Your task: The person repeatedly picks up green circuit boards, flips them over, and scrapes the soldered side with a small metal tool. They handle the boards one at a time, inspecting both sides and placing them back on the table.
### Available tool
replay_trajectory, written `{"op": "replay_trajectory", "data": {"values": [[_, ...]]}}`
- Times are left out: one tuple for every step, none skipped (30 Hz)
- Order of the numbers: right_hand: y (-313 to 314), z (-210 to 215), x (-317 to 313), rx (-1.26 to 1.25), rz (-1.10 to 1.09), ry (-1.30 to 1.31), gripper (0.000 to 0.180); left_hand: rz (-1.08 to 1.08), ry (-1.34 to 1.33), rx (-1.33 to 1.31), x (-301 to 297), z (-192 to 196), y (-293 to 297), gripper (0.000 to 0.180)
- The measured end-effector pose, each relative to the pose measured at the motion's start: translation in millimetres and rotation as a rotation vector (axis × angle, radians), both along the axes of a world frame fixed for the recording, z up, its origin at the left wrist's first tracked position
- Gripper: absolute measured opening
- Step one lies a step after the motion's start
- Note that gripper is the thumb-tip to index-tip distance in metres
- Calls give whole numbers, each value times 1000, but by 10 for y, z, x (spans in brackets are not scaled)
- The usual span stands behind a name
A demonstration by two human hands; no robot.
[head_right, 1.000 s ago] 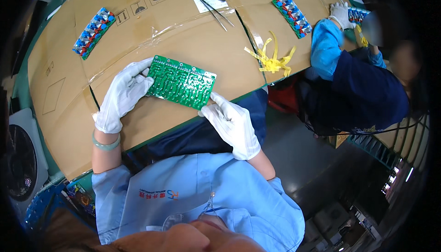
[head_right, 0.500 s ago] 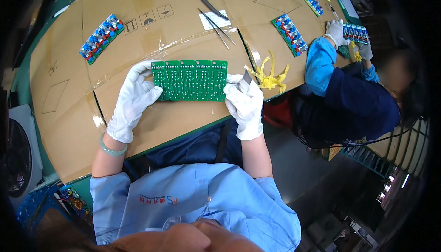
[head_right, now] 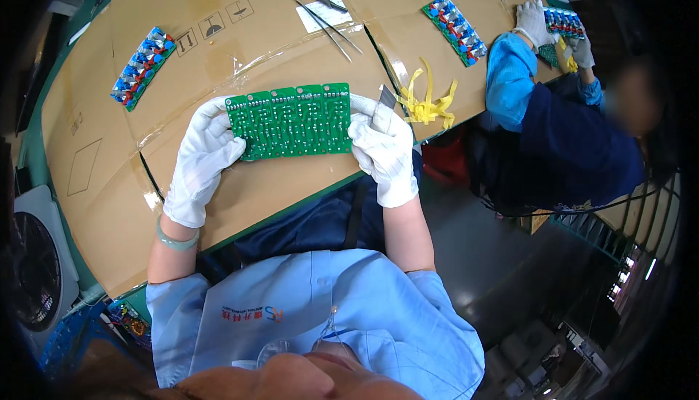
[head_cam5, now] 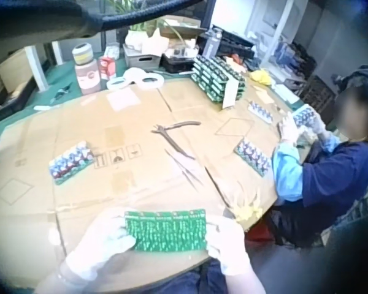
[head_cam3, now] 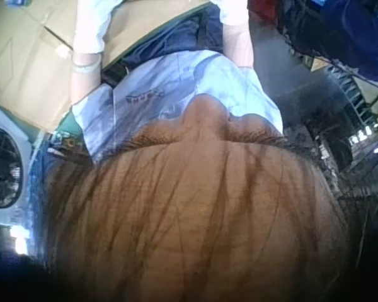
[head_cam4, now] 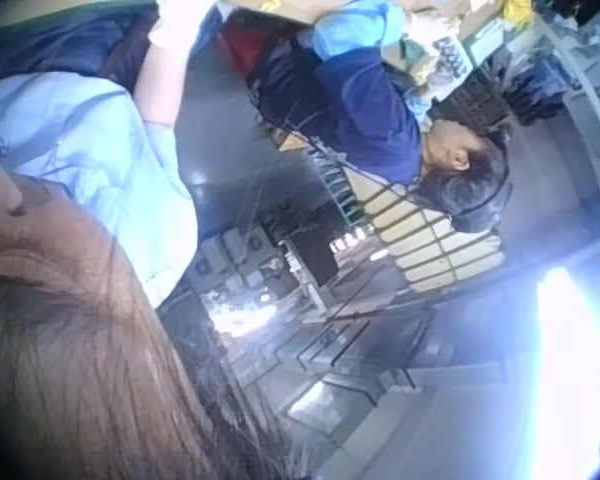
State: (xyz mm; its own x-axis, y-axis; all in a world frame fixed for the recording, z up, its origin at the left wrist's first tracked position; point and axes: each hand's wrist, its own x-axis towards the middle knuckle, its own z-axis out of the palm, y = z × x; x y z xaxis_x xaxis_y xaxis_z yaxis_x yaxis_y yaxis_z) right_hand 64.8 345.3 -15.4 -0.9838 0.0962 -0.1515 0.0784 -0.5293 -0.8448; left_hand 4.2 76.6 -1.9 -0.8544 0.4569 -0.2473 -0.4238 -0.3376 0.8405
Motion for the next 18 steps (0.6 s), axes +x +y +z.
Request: {"op": "replay_trajectory", "data": {"values": [[-8, 16, 0, 3, -5, 0, 50, 1, 3, 2, -3, 1, 6, 56], [-14, 24, -2, 6, -8, 1, 50, 3, 6, 3, -7, 2, 11, 55], [-15, 24, -2, 9, -11, 1, 50, 5, 10, 5, -10, 2, 14, 54], [-12, 24, -4, 20, -8, -1, 50, 4, 2, 15, -16, 1, 13, 54], [-8, 25, -5, 31, -5, -2, 50, 4, -6, 26, -22, -2, 8, 54], [-7, 25, -8, 43, -1, -4, 50, 3, -14, 38, -27, -4, 1, 54], [-5, 22, -12, 39, 2, -3, 50, 1, -23, 30, -31, -2, -5, 54], [-7, 22, -17, 35, 5, -2, 50, -2, -31, 23, -36, 5, -12, 54], [-6, 19, -21, 31, 8, -1, 49, -4, -40, 16, -38, 12, -16, 54], [0, 14, -21, 33, 8, -10, 49, -5, -45, 18, -39, 20, -19, 54], [8, 8, -20, 35, 8, -19, 48, -5, -50, 19, -39, 28, -19, 53], [14, 4, -16, 37, 8, -28, 48, -6, -54, 21, -38, 32, -20, 53], [12, 5, -15, 35, 4, -25, 48, -8, -57, 15, -42, 39, -21, 53], [4, 5, -14, 33, 1, -21, 47, -10, -59, 10, -43, 45, -24, 53], [-4, 6, -13, 30, -3, -18, 47, -12, -61, 4, -43, 50, -27, 53], [-7, 13, -14, 32, -1, -20, 47, -10, -60, 8, -41, 52, -27, 53], [-9, 25, -17, 33, 0, -22, 46, -8, -60, 12, -38, 55, -28, 53], [-9, 33, -17, 34, 1, -24, 46, -5, -59, 17, -38, 55, -29, 53]]}}
